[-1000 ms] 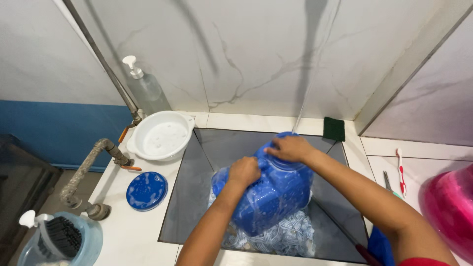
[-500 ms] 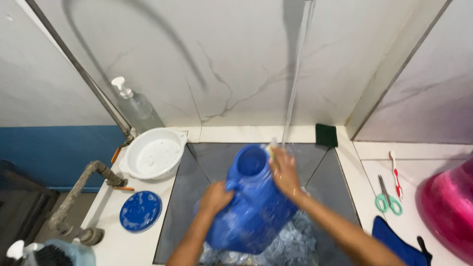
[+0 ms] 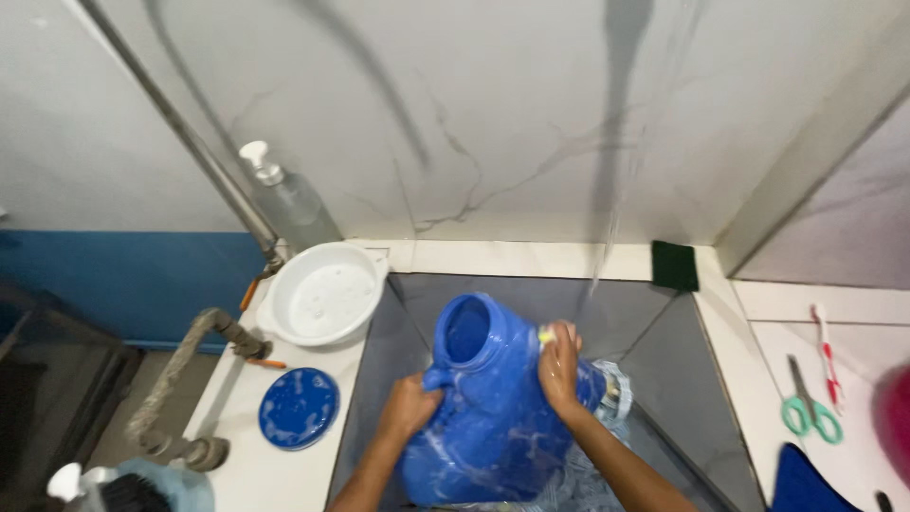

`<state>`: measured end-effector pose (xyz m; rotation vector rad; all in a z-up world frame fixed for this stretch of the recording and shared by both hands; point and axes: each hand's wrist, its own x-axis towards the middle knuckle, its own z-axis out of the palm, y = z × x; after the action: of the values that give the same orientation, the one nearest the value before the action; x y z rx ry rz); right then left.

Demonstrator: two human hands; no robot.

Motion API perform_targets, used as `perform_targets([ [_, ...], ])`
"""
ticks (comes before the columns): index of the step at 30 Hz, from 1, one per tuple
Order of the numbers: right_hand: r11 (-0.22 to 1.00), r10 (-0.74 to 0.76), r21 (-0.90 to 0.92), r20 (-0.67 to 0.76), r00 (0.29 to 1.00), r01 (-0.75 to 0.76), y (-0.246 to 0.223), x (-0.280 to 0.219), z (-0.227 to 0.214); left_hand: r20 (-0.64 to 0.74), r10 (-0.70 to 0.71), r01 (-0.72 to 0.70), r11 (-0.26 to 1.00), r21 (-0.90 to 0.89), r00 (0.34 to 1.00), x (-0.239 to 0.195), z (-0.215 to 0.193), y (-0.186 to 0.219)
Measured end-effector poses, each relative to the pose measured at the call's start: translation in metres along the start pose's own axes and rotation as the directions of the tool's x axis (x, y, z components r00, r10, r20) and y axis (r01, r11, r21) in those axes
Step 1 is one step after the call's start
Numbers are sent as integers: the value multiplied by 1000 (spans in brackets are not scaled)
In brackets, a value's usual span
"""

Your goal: The person removes a plastic seal from a blue water jug using scissors, then scrubs the jug and its lid with a sponge and rinses them under running water. The person places the cleaned lid back on the jug.

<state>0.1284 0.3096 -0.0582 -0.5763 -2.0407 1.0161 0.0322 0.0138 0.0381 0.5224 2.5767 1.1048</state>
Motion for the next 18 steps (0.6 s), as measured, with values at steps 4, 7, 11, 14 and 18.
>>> perform_targets([
  [4, 982, -188, 30, 79, 979, 186, -97, 59, 57, -69, 19, -22, 999, -29, 997, 4, 3, -15],
  [7, 874, -486, 80, 101, 868, 480, -159, 97, 123, -97, -50, 45, 998, -46, 994, 8, 0, -18],
  [11, 790, -609, 228, 404, 683, 569, -234, 106, 256, -72, 70, -67, 997, 37, 995, 10, 3, -10],
  [14, 933, -342, 144, 636, 692, 328, -216, 111, 251, -29, 119, -115, 987, 108, 993, 13, 2, 5],
  [18, 852, 237, 192, 689, 685, -487, -120, 165, 77, 20, 117, -119, 987, 105, 993, 24, 1, 32],
])
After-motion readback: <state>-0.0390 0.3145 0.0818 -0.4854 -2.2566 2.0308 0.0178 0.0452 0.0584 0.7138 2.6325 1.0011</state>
